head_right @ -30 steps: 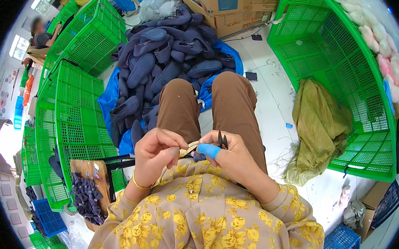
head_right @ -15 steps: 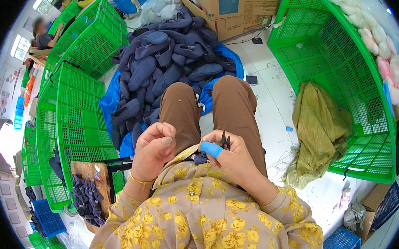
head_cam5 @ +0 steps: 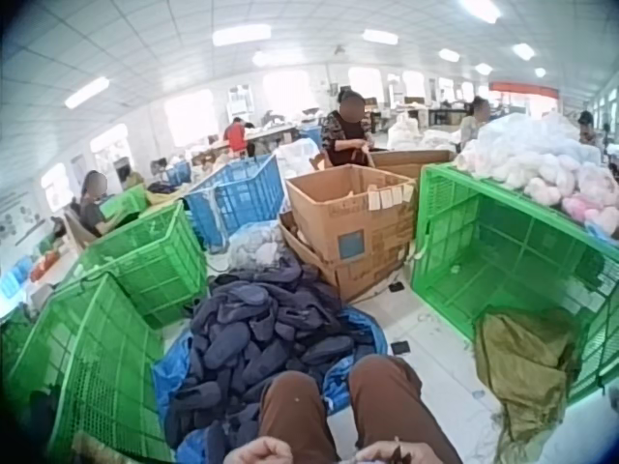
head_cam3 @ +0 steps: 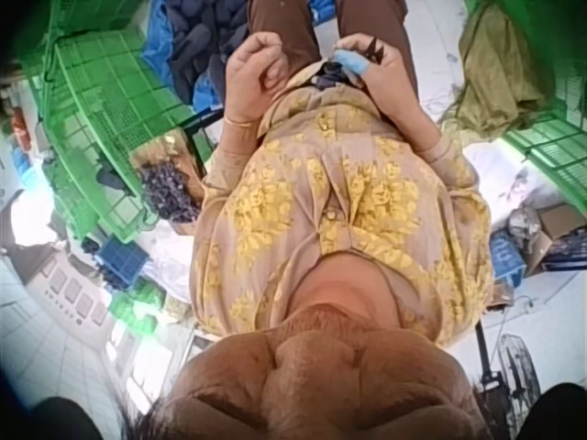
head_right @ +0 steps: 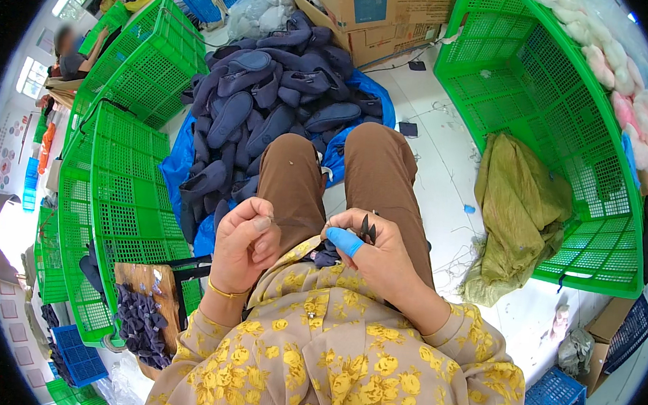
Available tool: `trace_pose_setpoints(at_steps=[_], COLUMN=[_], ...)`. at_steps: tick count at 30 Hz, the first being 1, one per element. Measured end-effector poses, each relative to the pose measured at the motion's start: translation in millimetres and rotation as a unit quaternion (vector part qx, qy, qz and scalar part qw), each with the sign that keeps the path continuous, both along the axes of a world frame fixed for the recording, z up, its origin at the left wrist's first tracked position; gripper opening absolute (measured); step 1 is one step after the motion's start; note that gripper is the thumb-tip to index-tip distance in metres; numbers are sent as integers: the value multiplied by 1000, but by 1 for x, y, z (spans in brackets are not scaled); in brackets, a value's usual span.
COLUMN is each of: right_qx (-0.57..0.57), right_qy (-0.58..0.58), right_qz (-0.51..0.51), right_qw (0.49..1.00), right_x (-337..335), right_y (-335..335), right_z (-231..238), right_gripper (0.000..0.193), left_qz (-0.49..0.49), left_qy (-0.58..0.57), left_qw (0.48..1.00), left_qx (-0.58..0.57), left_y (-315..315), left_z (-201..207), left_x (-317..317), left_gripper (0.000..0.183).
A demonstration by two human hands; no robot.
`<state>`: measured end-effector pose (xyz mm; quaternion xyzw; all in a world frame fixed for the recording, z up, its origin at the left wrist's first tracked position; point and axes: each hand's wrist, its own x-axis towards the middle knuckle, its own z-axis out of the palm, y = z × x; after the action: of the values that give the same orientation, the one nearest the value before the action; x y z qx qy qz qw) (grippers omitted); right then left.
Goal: The person sits on the floor and uses a blue-handled tool to stitch the opening of a dark blue slip-on shoe. They repeatedly insert the tool, pull the thread, and trim excess material while handling multiple similar shoes from a nearby pile.
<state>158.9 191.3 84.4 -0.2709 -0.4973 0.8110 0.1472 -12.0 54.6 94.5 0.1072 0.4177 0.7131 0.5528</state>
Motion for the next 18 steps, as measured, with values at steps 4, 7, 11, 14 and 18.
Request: trace_pose_setpoints(at_steps=[4,7,11,14,18], right_qx=[8,10,8,12,7], right_qy=[11,14,13,16,19], right_qz=[5,3,-1,-3,-10], right_qw=[1000,1000,1000,1000,1000], right_x=[1,2,2,2,2], right_y=[1,1,1,1,2], right_z=[-2,-2,-1,-2,-3], right_gripper=[10,10,10,10,9], left_qz=[6,2,8,4,13], left_qy=[18,0,16,10,6], left_qw=[1000,1000,999,999,999], left_qx=[-8,24,28,43,43], left_y=[-1,-4,-2,-2,0], left_z=[0,-6,-9,-12,-10], left_x=[-3,-9,-10,-14,-14], left_gripper=[6,8,10,10,12])
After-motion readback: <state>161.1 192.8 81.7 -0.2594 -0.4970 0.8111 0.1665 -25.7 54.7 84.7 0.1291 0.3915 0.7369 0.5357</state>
